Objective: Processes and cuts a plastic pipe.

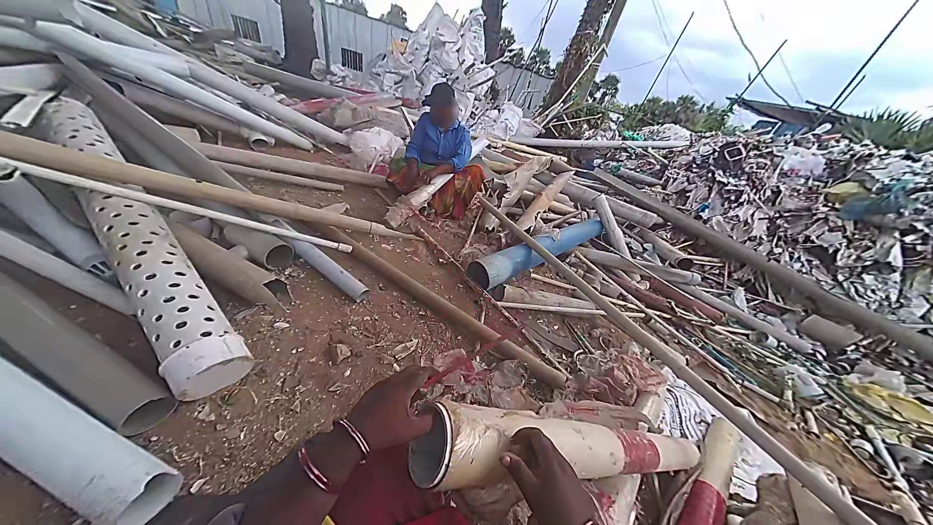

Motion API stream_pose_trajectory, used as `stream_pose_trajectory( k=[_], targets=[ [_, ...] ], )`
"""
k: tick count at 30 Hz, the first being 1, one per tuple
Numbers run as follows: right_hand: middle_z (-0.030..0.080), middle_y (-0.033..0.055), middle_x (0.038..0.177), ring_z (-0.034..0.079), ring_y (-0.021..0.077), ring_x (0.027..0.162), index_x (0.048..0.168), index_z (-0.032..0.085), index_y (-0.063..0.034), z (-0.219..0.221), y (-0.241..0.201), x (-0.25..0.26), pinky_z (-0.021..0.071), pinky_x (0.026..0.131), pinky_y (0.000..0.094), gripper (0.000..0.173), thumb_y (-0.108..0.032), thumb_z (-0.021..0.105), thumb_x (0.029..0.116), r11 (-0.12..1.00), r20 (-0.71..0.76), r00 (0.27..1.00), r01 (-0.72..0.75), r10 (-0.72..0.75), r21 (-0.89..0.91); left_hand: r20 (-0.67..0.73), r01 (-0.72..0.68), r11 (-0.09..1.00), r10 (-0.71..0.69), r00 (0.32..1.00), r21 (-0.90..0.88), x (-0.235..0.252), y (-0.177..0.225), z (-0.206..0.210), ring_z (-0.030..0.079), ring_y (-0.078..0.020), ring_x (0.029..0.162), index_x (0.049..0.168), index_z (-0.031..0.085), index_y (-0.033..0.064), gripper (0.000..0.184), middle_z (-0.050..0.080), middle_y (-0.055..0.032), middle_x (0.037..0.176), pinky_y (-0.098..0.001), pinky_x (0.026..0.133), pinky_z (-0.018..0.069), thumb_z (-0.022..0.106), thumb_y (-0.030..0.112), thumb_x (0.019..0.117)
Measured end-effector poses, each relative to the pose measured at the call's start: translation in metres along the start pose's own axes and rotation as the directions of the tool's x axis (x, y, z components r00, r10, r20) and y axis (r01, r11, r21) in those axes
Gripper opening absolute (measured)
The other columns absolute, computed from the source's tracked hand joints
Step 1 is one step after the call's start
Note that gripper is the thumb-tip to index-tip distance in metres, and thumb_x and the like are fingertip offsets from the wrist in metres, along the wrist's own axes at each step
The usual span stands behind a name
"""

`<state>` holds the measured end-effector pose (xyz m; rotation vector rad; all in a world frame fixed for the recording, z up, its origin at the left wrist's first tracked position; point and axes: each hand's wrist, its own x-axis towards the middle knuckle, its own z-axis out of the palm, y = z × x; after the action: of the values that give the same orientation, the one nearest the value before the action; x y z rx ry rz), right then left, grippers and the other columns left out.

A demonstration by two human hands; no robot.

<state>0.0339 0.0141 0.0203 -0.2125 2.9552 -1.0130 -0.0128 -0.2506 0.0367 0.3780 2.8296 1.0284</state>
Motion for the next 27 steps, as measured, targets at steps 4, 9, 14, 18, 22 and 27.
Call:
stream_pose_trajectory(
  k=[4,9,14,18,22,27],
  targets=[
    [0.070,0.0253,0.110,0.070,0.0413,0.098,0.122,0.064,0.0045,-0.003,-0.010,-0.002,0.0536,0.086,0.0593,0.050,-0.034,0.076,0.0925,0.997,0.080,0.995,-0.057,0.060,-0.047,0.069,0.062,0.993,-0.069,0.995,0.101,0.011,0.013,0.008,0.060,-0.0365,0.123,0.142,0.056,0.0016,0.052,0.060,-0.0217,0.135,-0.0524,0.104,0.0468,0.070,0.020,0.0946],
    [0.070,0.0242,0.102,0.069,0.0401,0.098,0.115,0.066,0.0044,-0.012,-0.013,0.010,0.0515,0.087,0.0581,0.046,-0.040,0.064,0.1010,0.977,0.257,0.955,-0.104,0.150,-0.185,0.095,0.038,0.987,-0.054,0.994,0.157,0.021,0.018,0.017,0.057,-0.0348,0.130,0.141,0.056,0.0039,0.046,0.059,-0.0198,0.138,-0.0507,0.108,0.0451,0.063,0.009,0.0964],
    [0.068,0.0255,0.091,0.067,0.0412,0.092,0.106,0.064,0.0061,-0.008,-0.008,0.012,0.0490,0.082,0.0593,0.044,-0.033,0.045,0.1100,0.984,0.372,0.922,-0.042,0.106,-0.175,0.200,0.064,0.975,-0.107,0.974,0.211,0.027,0.016,0.017,0.055,-0.0347,0.134,0.145,0.055,0.0050,0.043,0.058,-0.0188,0.143,-0.0530,0.111,0.0424,0.057,0.010,0.1022],
    [0.066,0.0253,0.085,0.067,0.0409,0.086,0.099,0.064,0.0073,-0.007,0.000,0.003,0.0488,0.078,0.0585,0.042,-0.028,0.043,0.1099,0.988,0.353,0.933,-0.010,0.065,-0.157,0.234,0.056,0.975,-0.108,0.966,0.217,0.020,0.026,0.010,0.055,-0.0360,0.134,0.145,0.054,0.0033,0.041,0.057,-0.0197,0.144,-0.0555,0.109,0.0421,0.053,0.014,0.1054],
    [0.064,0.0233,0.079,0.066,0.0397,0.080,0.096,0.062,0.0069,-0.006,0.006,-0.008,0.0481,0.073,0.0568,0.040,-0.026,0.043,0.1094,0.990,0.332,0.941,-0.019,0.065,-0.142,0.187,0.026,0.976,-0.067,0.980,0.214,0.023,0.019,0.015,0.060,-0.0361,0.127,0.140,0.059,0.0032,0.039,0.061,-0.0195,0.139,-0.0563,0.104,0.0457,0.055,0.019,0.1049],
    [0.068,0.0253,0.086,0.069,0.0414,0.086,0.107,0.066,0.0074,0.014,0.021,-0.037,0.0506,0.077,0.0586,0.040,-0.025,0.042,0.1093,0.991,0.351,0.928,-0.107,0.129,-0.081,0.131,0.009,0.979,-0.037,0.991,0.203,0.023,0.009,0.026,0.061,-0.0401,0.125,0.137,0.061,0.0006,0.038,0.064,-0.0229,0.134,-0.0605,0.103,0.0449,0.055,0.019,0.1041]
  ],
)
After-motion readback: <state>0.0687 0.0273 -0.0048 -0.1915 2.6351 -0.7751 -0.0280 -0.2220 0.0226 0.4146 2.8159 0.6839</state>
